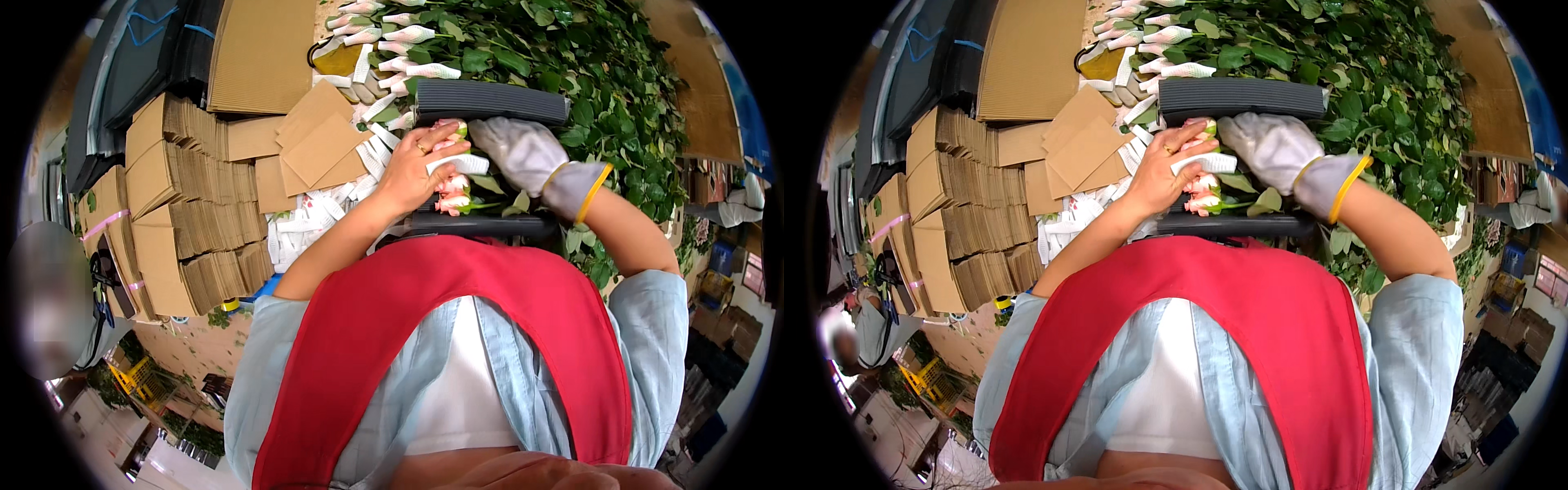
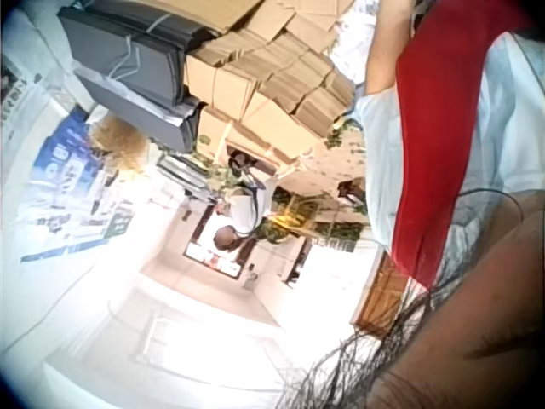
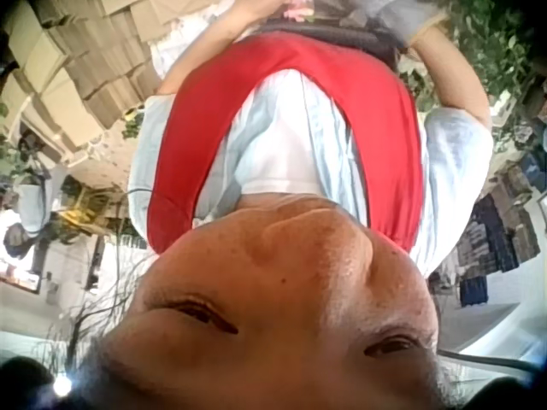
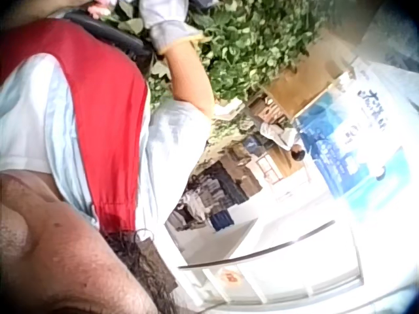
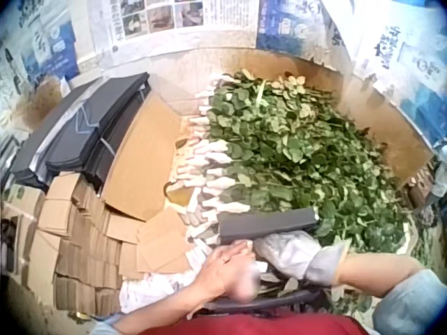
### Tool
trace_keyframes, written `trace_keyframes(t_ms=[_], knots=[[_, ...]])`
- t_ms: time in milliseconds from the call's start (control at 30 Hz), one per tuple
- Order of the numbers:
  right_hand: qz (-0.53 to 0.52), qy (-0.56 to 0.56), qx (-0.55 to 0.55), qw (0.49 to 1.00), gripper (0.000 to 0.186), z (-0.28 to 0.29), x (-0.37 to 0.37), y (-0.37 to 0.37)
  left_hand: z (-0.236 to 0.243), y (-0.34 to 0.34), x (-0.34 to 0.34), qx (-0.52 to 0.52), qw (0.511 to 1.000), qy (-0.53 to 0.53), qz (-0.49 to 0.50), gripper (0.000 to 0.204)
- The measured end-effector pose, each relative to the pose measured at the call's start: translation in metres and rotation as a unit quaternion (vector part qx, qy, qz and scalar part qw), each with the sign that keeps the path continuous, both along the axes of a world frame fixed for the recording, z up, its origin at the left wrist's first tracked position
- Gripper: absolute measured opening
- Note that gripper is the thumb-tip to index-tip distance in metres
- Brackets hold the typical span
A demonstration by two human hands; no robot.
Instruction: The person arranges pink roses and green leaves into a black rectangular container, adjusting the placement of the flowers and foliage. They then place a clear plastic lid over the arrangement and secure it.
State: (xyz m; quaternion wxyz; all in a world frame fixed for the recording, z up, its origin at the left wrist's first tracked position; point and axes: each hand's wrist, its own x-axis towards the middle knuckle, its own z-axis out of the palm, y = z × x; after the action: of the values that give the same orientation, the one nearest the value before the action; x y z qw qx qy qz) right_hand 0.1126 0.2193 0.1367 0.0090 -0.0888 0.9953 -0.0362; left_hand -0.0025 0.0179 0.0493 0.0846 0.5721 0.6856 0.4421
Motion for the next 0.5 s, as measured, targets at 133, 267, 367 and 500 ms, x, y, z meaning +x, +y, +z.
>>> trace_keyframes(t_ms=[133,267,367,500], knots=[[-0.029,0.02,-0.226,0.973,0.039,0.048,0.031,0.015,0.038,-0.064,-0.005,-0.148,0.97,-0.122,0.148,0.041],[-0.086,0.022,-0.076,0.993,0.048,0.058,0.063,-0.006,0.047,-0.123,0.003,-0.271,0.922,0.079,0.265,0.042],[-0.036,0.101,-0.13,0.986,0.041,0.062,0.042,-0.032,0.058,-0.097,0.003,-0.227,0.965,-0.044,0.124,0.042],[-0.079,0.018,-0.08,0.994,0.009,0.063,0.009,-0.048,0.042,-0.043,0.011,-0.129,0.969,-0.205,0.046,0.041]])
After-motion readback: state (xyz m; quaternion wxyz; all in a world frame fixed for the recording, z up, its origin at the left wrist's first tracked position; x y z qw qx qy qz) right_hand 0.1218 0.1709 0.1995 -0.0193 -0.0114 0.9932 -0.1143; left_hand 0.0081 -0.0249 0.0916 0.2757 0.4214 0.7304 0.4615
